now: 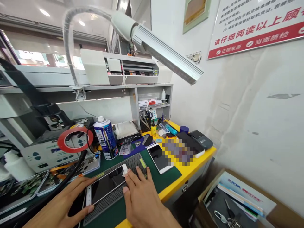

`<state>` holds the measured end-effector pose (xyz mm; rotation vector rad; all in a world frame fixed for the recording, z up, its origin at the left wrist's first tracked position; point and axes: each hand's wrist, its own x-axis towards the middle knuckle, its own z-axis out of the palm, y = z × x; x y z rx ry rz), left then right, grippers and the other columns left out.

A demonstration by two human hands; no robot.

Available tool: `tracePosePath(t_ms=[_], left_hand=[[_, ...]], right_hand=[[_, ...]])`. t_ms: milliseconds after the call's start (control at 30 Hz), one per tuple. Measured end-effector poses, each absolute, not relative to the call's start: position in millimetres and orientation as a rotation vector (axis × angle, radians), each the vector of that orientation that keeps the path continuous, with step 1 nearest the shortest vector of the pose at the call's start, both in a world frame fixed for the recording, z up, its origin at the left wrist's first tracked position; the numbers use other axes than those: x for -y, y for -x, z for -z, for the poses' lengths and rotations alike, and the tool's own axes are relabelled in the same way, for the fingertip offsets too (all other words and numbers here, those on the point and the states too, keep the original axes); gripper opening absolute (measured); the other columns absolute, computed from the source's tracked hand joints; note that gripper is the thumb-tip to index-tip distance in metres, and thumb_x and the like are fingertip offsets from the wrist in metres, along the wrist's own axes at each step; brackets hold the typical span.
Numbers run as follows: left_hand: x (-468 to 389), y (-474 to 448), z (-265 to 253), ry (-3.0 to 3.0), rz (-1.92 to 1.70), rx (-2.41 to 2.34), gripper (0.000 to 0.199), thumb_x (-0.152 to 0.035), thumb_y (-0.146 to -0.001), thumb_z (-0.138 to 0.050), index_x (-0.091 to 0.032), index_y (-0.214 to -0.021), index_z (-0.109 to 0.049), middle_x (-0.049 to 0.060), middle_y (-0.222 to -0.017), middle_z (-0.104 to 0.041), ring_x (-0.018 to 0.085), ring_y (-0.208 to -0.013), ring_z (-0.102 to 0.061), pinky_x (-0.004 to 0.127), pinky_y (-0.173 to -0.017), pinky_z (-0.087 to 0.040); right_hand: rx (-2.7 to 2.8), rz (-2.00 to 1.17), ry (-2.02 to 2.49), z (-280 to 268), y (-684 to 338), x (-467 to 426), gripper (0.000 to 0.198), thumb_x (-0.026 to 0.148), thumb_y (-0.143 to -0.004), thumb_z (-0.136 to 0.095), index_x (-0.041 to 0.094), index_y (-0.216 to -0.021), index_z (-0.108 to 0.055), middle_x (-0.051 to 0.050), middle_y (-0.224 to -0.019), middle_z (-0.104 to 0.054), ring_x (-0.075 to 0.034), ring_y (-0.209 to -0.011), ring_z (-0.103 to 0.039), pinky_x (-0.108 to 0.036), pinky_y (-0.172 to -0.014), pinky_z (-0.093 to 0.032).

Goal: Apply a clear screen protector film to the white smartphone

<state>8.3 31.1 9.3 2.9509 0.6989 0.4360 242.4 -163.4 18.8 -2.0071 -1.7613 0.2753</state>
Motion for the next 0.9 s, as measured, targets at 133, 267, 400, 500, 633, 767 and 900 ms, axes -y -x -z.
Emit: tracePosePath(t_ms=[133, 267, 400, 500, 633, 767, 900], left_hand=[[-32, -9, -9, -2.966, -0.500, -0.659, 0.061, -0.051, -0.086, -0.063, -0.036, -0.144, -0.049, 0.002, -0.145, -0.057, 0.034, -0.130, -0.056, 0.044, -0.101, -0.056], [-32, -10, -8, -2.992, -0.517, -0.625, 0.062, -0.052, -0.086, -0.062, -0.035, -0.144, -0.049, 0.002, -0.143, -0.059, 0.032, -0.127, -0.060, 0.041, -0.101, -0.056], [-30, -10, -11, -2.974, -0.509, -0.657, 0.060, -0.053, -0.086, -0.063, -0.033, -0.141, -0.053, 0.004, -0.142, -0.060, 0.032, -0.128, -0.058, 0.039, -0.103, -0.054], [-28, -9, -14, -2.925, -0.441, -0.716, 0.059, -0.052, -0.089, -0.060, -0.032, -0.143, -0.051, 0.004, -0.143, -0.059, 0.031, -0.131, -0.056, 0.038, -0.104, -0.053], [-26, -8, -18, -2.867, -0.376, -0.715, 0.058, -0.053, -0.091, -0.057, -0.034, -0.145, -0.048, 0.005, -0.144, -0.056, 0.031, -0.133, -0.054, 0.043, -0.108, -0.049], [-21, -10, -26, -2.805, -0.322, -0.726, 0.057, -0.051, -0.092, -0.057, -0.031, -0.144, -0.046, 0.009, -0.146, -0.053, 0.032, -0.135, -0.051, 0.047, -0.108, -0.049], [-17, -12, -34, -2.720, -0.275, -0.739, 0.061, -0.047, -0.089, -0.061, -0.030, -0.145, -0.044, 0.010, -0.145, -0.050, 0.032, -0.136, -0.048, 0.049, -0.112, -0.043]], right_hand=[[1.754, -0.313, 2.002, -17, -243, 173, 0.050, 0.045, -0.106, -0.020, 0.035, -0.153, -0.037, 0.010, -0.158, -0.033, -0.026, -0.150, -0.024, -0.060, -0.124, -0.011], [1.744, -0.359, 2.032, -18, -242, 166, 0.051, 0.046, -0.106, -0.019, 0.036, -0.154, -0.035, 0.012, -0.159, -0.030, -0.027, -0.151, -0.022, -0.061, -0.124, -0.010], [1.726, -0.346, 2.072, -22, -239, 150, 0.055, 0.049, -0.105, -0.017, 0.033, -0.154, -0.036, 0.008, -0.159, -0.033, -0.029, -0.151, -0.022, -0.061, -0.123, -0.011], [1.742, -0.296, 2.084, -24, -238, 135, 0.058, 0.050, -0.105, -0.013, 0.030, -0.154, -0.037, 0.005, -0.159, -0.036, -0.031, -0.150, -0.024, -0.062, -0.123, -0.009], [1.778, -0.175, 2.094, -21, -236, 119, 0.060, 0.049, -0.105, -0.013, 0.024, -0.153, -0.038, 0.000, -0.159, -0.037, -0.033, -0.150, -0.022, -0.065, -0.122, -0.003], [1.805, -0.088, 2.095, -19, -230, 112, 0.062, 0.049, -0.105, -0.015, 0.016, -0.152, -0.041, -0.006, -0.158, -0.037, -0.034, -0.151, -0.017, -0.065, -0.122, 0.003], [1.835, -0.140, 2.042, -20, -217, 108, 0.059, 0.046, -0.106, -0.016, 0.018, -0.151, -0.041, -0.006, -0.157, -0.039, -0.034, -0.151, -0.020, -0.066, -0.121, 0.001]])
